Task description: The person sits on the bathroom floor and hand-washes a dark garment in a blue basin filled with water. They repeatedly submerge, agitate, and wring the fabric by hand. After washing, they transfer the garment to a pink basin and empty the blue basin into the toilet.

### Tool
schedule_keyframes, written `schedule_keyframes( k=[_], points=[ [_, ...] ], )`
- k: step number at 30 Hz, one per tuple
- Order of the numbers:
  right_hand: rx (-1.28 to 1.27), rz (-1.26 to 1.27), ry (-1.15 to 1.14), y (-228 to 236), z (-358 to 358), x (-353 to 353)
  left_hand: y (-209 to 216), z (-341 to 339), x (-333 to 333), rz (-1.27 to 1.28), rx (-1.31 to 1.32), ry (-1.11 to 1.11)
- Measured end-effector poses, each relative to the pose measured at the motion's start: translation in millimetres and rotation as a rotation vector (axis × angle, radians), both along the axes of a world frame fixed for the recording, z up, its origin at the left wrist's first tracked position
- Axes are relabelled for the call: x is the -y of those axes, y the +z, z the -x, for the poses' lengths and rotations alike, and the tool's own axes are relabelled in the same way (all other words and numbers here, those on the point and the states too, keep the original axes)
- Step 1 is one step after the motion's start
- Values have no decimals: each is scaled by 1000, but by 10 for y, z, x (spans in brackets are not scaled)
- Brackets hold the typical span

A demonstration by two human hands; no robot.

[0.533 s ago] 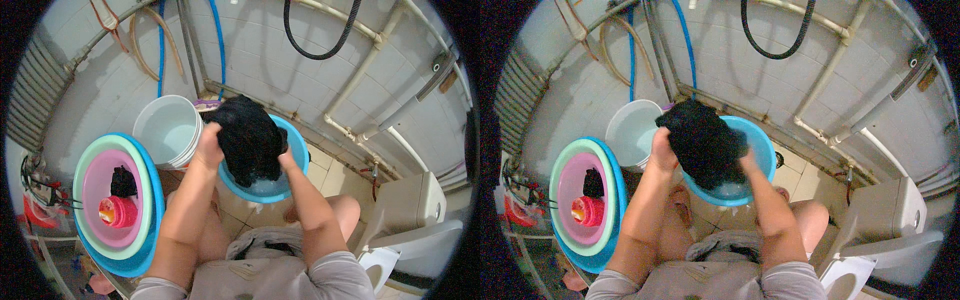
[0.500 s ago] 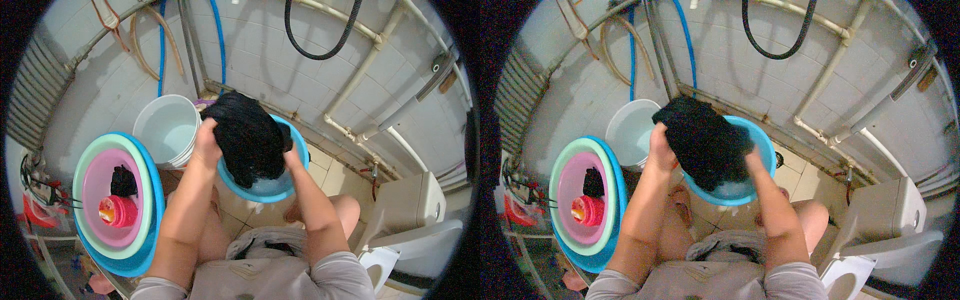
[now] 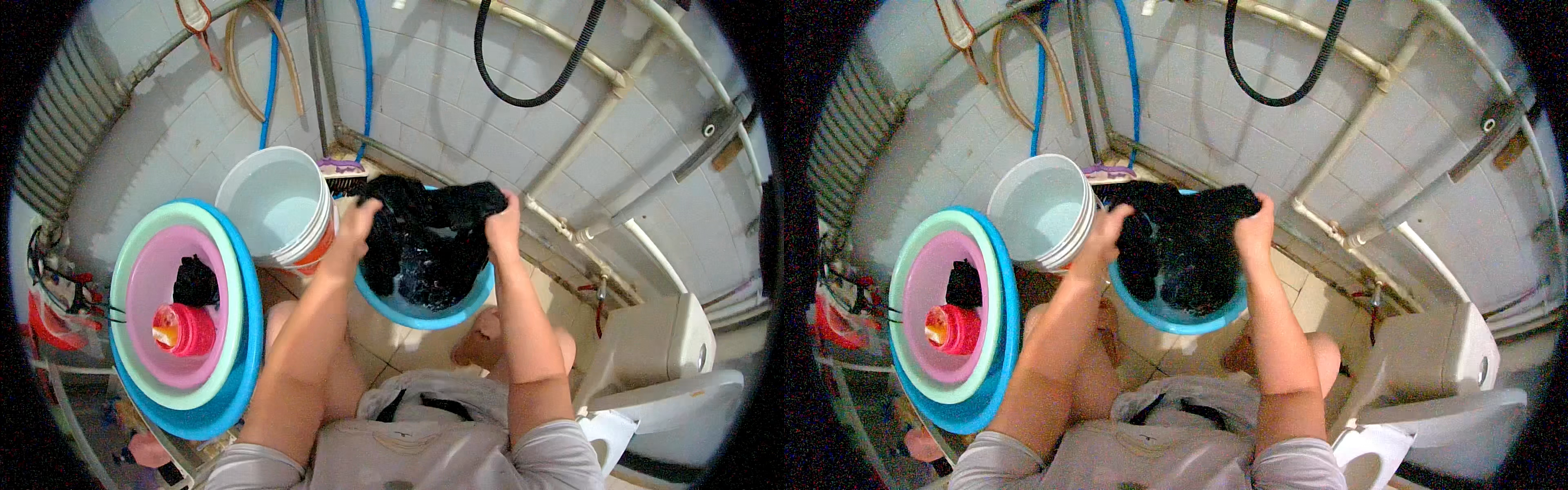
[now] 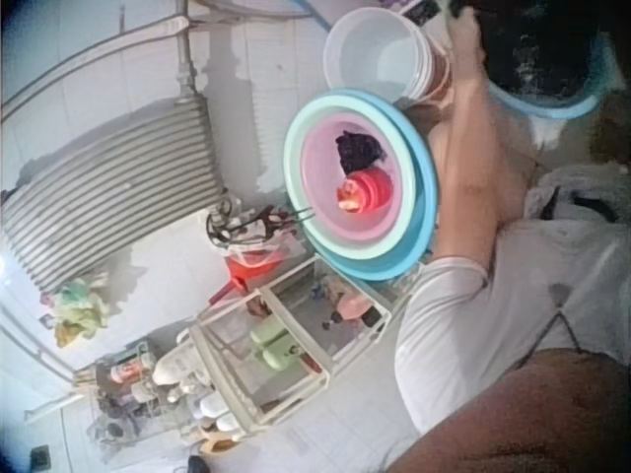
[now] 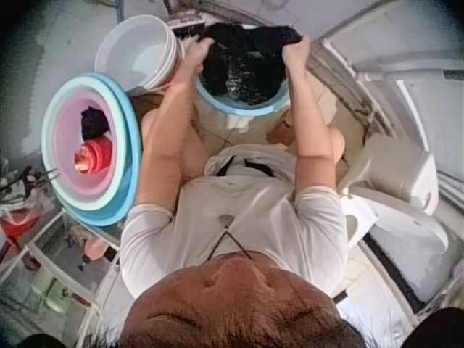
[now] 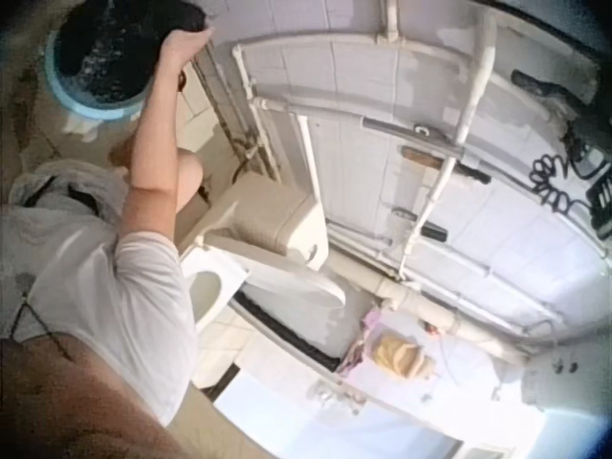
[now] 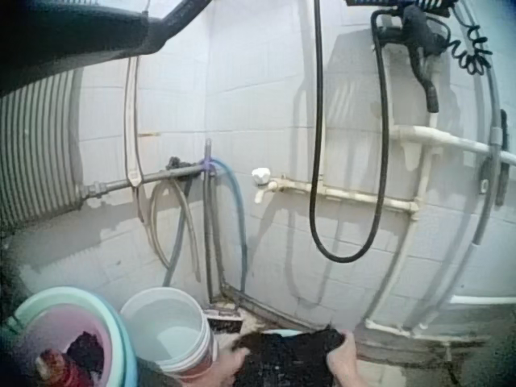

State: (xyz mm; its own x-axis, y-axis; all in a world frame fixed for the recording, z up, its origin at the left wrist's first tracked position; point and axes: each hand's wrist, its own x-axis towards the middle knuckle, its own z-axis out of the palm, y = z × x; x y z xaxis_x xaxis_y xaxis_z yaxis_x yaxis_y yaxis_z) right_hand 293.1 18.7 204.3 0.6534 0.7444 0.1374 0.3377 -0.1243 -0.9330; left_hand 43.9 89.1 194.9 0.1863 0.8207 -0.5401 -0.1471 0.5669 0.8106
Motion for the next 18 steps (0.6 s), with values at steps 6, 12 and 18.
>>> schedule_keyframes(
  k=[6, 12, 18],
  points=[
    [689, 378, 314, -1010, 157, 168, -661, -307, 224, -568, -964, -434],
    [557, 578, 787, -1258, 254, 219, -1179, -667, 441, -800, -1235, -809],
    [815, 603, 639, -1440, 376, 79, -1454, -788, 264, -733, -1312, -885]
  ],
)
